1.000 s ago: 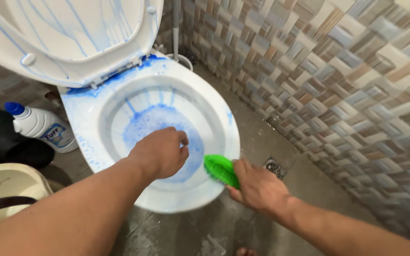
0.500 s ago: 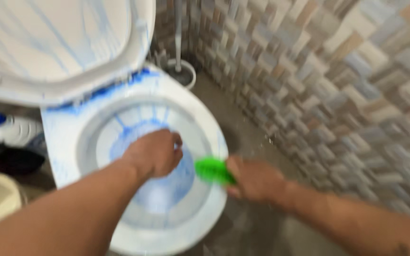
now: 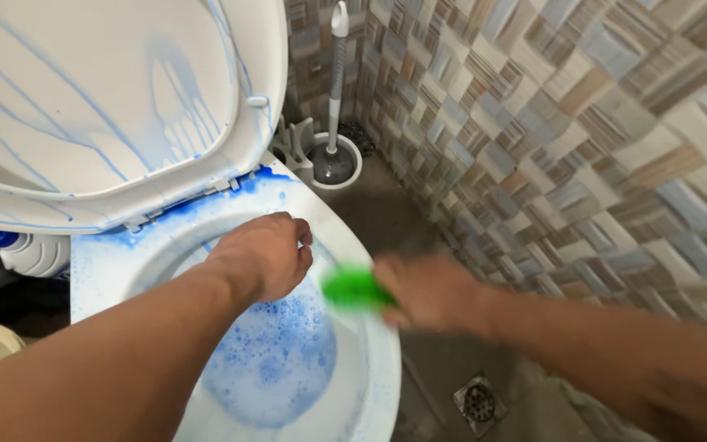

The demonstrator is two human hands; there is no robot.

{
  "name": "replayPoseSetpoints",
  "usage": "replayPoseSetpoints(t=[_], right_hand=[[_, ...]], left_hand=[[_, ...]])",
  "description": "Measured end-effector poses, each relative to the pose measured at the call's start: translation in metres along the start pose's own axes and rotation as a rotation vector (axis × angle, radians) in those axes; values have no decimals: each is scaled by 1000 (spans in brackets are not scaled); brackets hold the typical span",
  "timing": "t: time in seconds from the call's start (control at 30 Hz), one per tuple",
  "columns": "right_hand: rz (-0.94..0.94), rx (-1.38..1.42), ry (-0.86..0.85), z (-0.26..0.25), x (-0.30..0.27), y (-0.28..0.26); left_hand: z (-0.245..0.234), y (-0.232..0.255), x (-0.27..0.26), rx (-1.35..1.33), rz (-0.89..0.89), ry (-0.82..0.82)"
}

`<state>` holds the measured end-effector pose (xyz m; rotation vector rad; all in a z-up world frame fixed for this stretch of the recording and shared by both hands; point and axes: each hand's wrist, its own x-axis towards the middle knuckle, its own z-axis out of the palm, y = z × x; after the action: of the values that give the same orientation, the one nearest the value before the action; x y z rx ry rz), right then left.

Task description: The person scrubs the inside of a toilet bowl with a toilet brush and blue cleaning liquid. They then rinse the brush and the bowl using water from a red scoop. Finally, they scrub the toilet seat and lid with a green hand brush.

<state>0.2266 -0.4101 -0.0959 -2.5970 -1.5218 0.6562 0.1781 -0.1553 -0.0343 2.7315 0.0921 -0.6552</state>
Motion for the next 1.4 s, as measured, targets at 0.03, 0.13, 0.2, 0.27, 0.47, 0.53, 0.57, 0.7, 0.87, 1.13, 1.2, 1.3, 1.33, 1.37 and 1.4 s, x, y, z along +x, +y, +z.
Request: replayPoseSetpoints(t=[0.03,0.13,0.2,0.27,0.47,0.53,0.57,0.7,0.87,1.13,1.2,1.3,1.33,1.37,1.4], right_hand=[[-118,-13,2,5,-15,-6],[-85,3,-24,2,-8,-8],[72,15,-90,-14,36,4],[81,-76,53,-36,71,12],[101,-28,268,-60,67,-11],[92,-97,326,-66,58,-18],[88,-130,361,-70,56,-22],[102,-8,600,-71,61,-46],[558,487,696,-65,95,-96],[365,841,1011,-135,178,-166],[341,915,1058,-161,194,-176],[406,1156,958,-200,214,-186],[428,1265,903,-207,217,-190],[449,1371,844,-214,220,-193],[468,1360,832,-217,220,-195]], left_hand=[[-2,-2,2,-11,-10,10],[-5,-2,7,-10,-13,42],[-9,-4,12,12,4,53],[-9,-9,7,9,-7,75],[-19,-16,-11,-85,-80,124],[-26,-19,-21,-156,-151,100],[-33,-22,-25,-153,-157,105],[-50,-36,-54,-147,-203,102],[-90,-62,-80,-161,-240,117],[-155,-105,-115,-181,-182,298],[-173,-113,-124,-181,-143,356],[-200,-121,-139,-225,-155,379],[-206,-124,-145,-248,-170,369],[-213,-126,-150,-240,-151,383],[-220,-129,-153,-235,-130,399]])
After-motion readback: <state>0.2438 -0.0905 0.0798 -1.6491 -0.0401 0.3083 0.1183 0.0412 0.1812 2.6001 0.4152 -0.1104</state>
